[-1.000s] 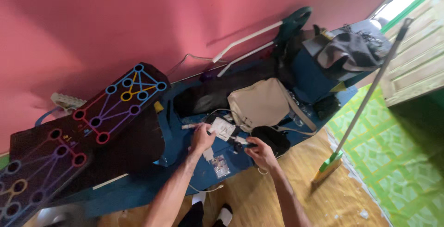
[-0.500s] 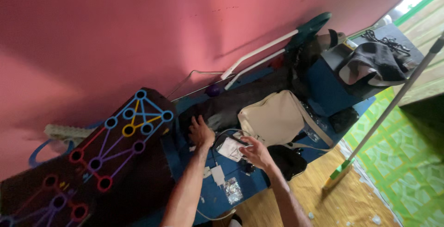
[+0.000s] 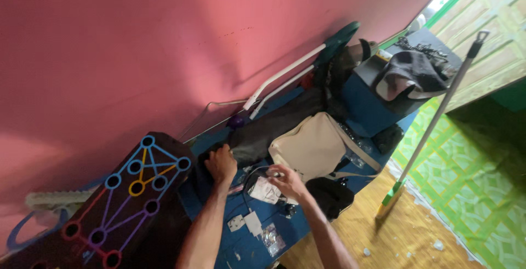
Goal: The person connects components of a push-up board and workout bar, attaches handles and bands, and applies adhesive grips to the board surface.
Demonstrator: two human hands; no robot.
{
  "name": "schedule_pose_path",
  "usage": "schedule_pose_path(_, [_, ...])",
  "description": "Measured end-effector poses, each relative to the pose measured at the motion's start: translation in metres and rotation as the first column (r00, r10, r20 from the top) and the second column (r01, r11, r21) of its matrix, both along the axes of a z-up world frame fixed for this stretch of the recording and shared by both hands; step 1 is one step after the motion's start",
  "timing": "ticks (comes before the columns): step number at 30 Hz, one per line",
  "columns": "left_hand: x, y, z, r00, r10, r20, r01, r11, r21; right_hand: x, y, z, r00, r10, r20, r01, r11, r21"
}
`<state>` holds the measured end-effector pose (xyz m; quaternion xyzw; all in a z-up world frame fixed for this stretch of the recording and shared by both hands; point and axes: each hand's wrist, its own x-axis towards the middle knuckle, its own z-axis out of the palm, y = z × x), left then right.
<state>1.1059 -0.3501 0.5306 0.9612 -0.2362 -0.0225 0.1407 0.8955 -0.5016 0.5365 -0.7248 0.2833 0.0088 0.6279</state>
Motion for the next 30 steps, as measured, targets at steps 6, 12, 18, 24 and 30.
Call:
schedule_pose_path(6, [-0.008,-0.005,0.041,0.991,-0.076,0.106,0.093,0.983,-0.157,0.014,0.002,-0.008,0.997,-0.062,-0.047,0.062,0.998,0.015])
schedule_pose_path(12, [-0.018,-0.035,0.103,0.934,-0.216,0.285,0.311,0.885,-0.348,0.031,0.005,0.007,0.978,-0.199,0.056,0.183,0.959,0.216])
schedule_pose_path(18, [-0.047,-0.066,0.153,0.906,-0.337,0.255,0.416,0.817,-0.399,0.036,0.004,0.069,0.877,-0.476,-0.066,0.381,0.605,0.699])
schedule_pose_path(24, [-0.065,-0.086,0.181,0.908,-0.402,0.118,0.409,0.788,-0.461,0.037,-0.01,0.064,0.773,-0.605,-0.19,0.511,0.417,0.751])
schedule_pose_path(30, [-0.082,-0.104,0.192,0.905,-0.423,0.042,0.38,0.76,-0.527,0.035,-0.035,0.003,0.824,-0.541,-0.165,0.346,0.251,0.904])
